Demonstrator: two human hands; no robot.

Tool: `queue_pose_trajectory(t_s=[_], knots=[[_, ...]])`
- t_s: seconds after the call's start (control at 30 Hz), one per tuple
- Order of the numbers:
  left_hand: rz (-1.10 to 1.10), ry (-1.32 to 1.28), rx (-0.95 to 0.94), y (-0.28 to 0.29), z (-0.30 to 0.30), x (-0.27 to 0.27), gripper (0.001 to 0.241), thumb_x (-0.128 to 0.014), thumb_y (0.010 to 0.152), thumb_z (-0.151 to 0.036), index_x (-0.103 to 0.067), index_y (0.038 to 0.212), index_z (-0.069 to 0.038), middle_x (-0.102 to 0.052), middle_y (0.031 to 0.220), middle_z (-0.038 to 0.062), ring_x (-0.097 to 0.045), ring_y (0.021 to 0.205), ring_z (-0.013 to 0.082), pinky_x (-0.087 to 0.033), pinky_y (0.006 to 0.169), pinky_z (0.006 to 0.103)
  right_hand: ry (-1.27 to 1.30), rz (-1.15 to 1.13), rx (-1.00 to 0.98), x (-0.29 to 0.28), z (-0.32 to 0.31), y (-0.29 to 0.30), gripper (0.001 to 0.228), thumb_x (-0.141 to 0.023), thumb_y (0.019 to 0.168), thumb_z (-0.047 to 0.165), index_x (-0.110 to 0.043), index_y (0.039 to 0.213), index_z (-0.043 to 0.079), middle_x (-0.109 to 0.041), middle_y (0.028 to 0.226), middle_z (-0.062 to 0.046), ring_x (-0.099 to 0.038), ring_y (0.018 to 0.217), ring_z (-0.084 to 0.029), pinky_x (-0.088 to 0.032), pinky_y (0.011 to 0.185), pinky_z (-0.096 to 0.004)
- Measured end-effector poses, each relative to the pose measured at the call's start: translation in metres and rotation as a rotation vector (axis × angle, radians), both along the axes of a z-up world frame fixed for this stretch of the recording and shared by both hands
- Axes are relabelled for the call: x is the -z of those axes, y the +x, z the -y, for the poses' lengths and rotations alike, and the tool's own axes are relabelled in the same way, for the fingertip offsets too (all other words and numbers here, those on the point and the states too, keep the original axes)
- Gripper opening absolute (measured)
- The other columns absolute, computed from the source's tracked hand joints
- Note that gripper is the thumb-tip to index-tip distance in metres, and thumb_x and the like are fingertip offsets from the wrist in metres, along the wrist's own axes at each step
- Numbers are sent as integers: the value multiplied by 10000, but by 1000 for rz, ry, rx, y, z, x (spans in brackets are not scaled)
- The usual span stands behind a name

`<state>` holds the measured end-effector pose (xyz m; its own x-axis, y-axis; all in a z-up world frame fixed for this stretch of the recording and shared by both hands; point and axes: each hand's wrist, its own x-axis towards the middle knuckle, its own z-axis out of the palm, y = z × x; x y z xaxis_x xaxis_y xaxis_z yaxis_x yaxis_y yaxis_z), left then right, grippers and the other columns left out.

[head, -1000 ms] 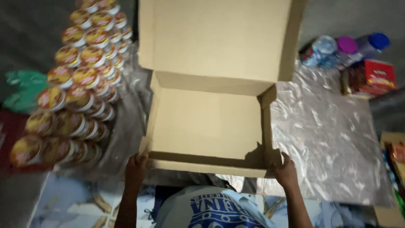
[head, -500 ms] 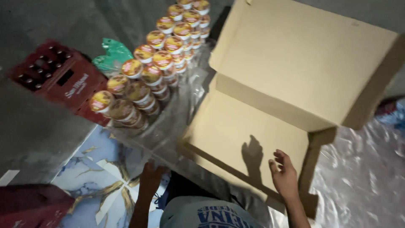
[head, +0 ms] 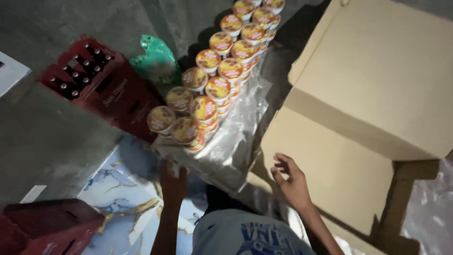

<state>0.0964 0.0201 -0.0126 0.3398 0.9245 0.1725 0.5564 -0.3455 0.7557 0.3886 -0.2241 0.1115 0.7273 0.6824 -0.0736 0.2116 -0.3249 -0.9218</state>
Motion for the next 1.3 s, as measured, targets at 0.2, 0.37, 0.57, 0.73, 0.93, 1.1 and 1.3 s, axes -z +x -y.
queue_pose_trajectory(t_s=[0.2,0.37,0.57,0.73,0.93,1.1,1.3], knots=[[50,269,46,-2,-76,-57,769,-727,814,-144,-420,1505,0,-434,1513,308,-345,1448,488,-251,1222,549,-61,61,-102,-31,-78,-46,496,-700,873,19,-582,1347,103,-708,1144,-55,-710,1009,-152,-541,673,-300],[60,325,166,-2,-112,-82,799,-738,748,-75,-426,1481,-6,-423,1513,290,-311,1459,496,-223,1229,572,-48,93,-159,-12,-116,-73,524,-740,883,-13,-598,1375,96,-657,992,-103,-695,909,-206,-587,808,-289],[211,177,226,5,-126,-73,643,-790,859,-95,-499,1432,-57,-468,1502,238,-360,1475,453,-305,1220,514,128,450,-371,-37,-168,-104,559,-761,830,-10,-588,1352,88,-563,1381,-144,-592,1260,-306,-544,978,-397],[322,147,253,7,-137,-75,574,-779,867,-74,-533,1385,-63,-512,1438,239,-477,1370,400,-390,1143,473,-135,156,-378,-40,-201,-122,599,-778,827,94,-554,1375,192,-420,1510,-153,-643,1162,-302,-590,583,-329],[355,51,237,8,-142,-74,483,-792,851,-44,-586,1288,-30,-625,1265,186,-608,1180,332,-464,1043,419,0,371,-412,2,-218,-127,661,-857,788,161,-554,1375,146,-352,1511,-272,-532,1278,-419,-520,1012,-470],[435,26,244,3,-143,-58,460,-800,848,-41,-600,1262,-13,-638,1243,175,-628,1154,297,-481,1035,388,-133,340,-388,0,-228,-131,658,-865,754,227,-527,1306,113,-335,1511,-272,-494,1313,-448,-480,1056,-460],[478,24,235,-11,-131,-72,443,-806,860,-63,-613,1255,-7,-650,1222,170,-656,1125,261,-508,1010,352,-66,381,-327,3,-232,-132,594,-856,787,198,-509,1253,73,-397,1501,-243,-509,1310,-447,-504,1028,-436]])
